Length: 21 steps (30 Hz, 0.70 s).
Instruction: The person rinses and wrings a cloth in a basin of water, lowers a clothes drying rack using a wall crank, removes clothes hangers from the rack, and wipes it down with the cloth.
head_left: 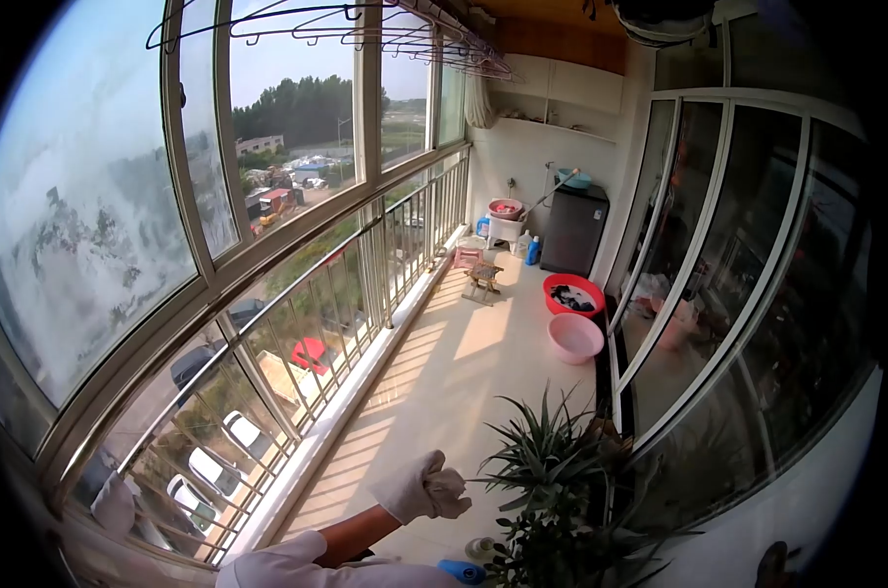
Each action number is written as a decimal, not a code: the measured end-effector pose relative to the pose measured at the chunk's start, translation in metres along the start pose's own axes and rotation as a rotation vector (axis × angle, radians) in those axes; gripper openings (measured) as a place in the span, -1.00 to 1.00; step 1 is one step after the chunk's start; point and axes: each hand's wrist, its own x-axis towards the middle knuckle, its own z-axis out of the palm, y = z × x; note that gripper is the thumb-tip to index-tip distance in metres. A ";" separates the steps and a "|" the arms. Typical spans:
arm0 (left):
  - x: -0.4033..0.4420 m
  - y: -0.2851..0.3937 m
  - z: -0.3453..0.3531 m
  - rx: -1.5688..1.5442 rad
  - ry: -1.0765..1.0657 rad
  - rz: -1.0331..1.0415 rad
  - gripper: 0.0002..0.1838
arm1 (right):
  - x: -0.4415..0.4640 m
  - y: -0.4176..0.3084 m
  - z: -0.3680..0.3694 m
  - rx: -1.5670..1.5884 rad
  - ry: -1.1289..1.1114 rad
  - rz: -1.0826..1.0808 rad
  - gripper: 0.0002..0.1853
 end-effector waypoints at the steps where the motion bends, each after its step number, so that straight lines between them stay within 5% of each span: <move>1: -0.006 0.014 0.013 0.057 0.045 0.016 -0.51 | -0.010 -0.046 0.031 0.433 -0.251 0.267 -0.73; 2: -0.011 0.029 0.027 0.113 0.093 0.034 -0.48 | -0.019 -0.107 0.058 1.093 -0.320 0.771 -0.69; 3: -0.014 0.046 0.043 0.096 0.080 0.059 -0.55 | -0.028 -0.168 0.086 1.349 -0.255 1.237 -0.64; 4: -0.017 0.064 0.062 0.078 0.063 0.076 -0.62 | -0.060 -0.197 0.097 1.277 -0.200 1.392 -0.63; 6: -0.023 0.087 0.088 0.318 0.090 0.106 -0.63 | -0.155 -0.120 0.112 0.421 -0.011 1.210 -0.62; 7: -0.023 0.098 0.095 0.584 0.130 0.134 -0.56 | -0.158 -0.108 0.069 0.520 -0.093 1.453 -0.63; 12: -0.014 0.082 0.090 1.199 0.023 0.308 -0.58 | -0.078 -0.128 -0.122 0.686 0.046 1.081 -0.77; 14: -0.017 0.058 0.072 1.249 0.040 0.276 -0.57 | -0.019 -0.091 -0.097 1.304 0.057 1.194 -0.78; 16: -0.027 0.047 0.067 1.100 0.154 0.241 -0.52 | -0.012 -0.128 -0.033 1.379 0.107 1.098 -0.73; 17: -0.024 0.019 0.039 1.337 0.042 0.319 -0.50 | 0.005 -0.153 -0.001 1.407 0.122 1.032 -0.70; 19: -0.023 0.010 0.039 1.314 -0.020 0.180 -0.50 | -0.009 -0.202 0.046 1.578 -0.305 1.140 -0.72; 21: -0.024 0.015 0.050 1.223 -0.050 0.061 -0.49 | -0.095 -0.178 0.109 1.146 -0.144 1.338 -0.66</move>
